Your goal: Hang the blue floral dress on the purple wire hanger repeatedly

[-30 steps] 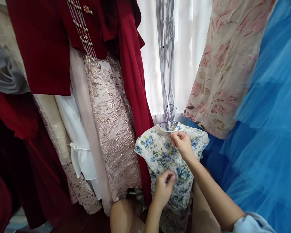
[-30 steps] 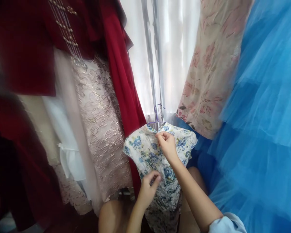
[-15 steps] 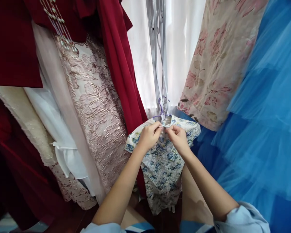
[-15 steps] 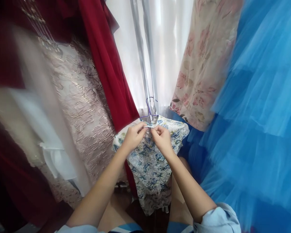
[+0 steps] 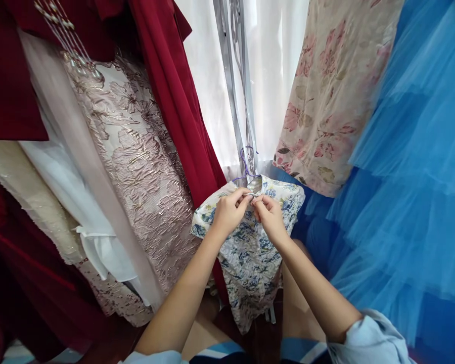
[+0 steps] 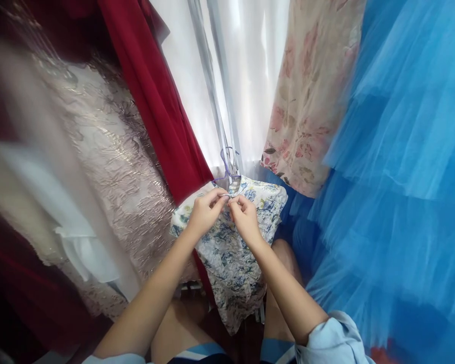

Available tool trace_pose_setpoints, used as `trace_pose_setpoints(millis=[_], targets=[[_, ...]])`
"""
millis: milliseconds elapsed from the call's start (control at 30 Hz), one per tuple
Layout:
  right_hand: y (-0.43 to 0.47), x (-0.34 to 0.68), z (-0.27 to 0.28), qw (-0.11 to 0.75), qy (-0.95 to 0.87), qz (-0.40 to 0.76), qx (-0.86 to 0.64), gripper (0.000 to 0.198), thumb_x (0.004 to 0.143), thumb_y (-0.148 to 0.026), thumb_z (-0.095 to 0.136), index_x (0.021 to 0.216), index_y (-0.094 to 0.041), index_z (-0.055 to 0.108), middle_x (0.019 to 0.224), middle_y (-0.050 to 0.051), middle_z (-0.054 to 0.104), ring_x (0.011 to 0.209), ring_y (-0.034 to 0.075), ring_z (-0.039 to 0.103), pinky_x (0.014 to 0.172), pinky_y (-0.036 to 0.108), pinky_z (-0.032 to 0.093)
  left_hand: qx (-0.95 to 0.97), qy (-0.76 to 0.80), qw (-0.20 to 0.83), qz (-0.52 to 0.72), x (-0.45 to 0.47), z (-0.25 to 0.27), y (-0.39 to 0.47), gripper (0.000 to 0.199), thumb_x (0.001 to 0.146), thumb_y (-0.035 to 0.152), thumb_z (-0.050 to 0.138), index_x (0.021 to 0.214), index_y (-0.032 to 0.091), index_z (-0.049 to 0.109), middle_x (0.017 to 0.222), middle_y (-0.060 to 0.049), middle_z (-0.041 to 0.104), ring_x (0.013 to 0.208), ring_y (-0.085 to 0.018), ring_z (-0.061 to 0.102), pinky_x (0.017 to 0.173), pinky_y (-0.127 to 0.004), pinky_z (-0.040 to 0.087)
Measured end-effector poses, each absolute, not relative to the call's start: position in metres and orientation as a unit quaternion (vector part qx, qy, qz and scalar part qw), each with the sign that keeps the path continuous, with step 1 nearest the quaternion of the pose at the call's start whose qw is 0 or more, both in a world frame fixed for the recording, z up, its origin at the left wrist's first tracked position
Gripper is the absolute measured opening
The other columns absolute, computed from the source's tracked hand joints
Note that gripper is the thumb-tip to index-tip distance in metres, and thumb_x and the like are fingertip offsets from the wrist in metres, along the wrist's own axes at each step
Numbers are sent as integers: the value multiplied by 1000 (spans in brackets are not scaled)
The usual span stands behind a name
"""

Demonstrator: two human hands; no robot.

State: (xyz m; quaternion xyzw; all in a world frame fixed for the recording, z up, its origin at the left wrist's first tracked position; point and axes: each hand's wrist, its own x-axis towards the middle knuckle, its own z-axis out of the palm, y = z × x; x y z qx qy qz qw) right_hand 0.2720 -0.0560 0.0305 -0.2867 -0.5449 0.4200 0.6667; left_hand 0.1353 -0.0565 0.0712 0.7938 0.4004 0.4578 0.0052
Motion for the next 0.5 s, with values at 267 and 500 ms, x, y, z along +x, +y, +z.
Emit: trace_pose_setpoints(millis=[267, 500], targets=[[-46, 267, 16, 658, -565, 404, -291, 25, 80, -38, 59, 66, -23, 46, 53, -8, 39, 45, 9, 31, 47, 24, 24, 731, 393, -4, 557, 143, 56, -63, 17, 96, 32, 57, 92, 18, 66, 64, 3, 57, 56, -11, 52, 59, -22, 38], [-39, 265, 8, 624, -598, 390, -318, 20, 79, -32, 56, 65, -22, 47, 51, -7, 41, 46, 10, 35, 48, 23, 26, 660, 370, 76, 649, 150, 64, -56, 19, 96, 35, 56, 89, 18, 59, 62, 3, 54, 55, -11, 53, 54, -20, 42]])
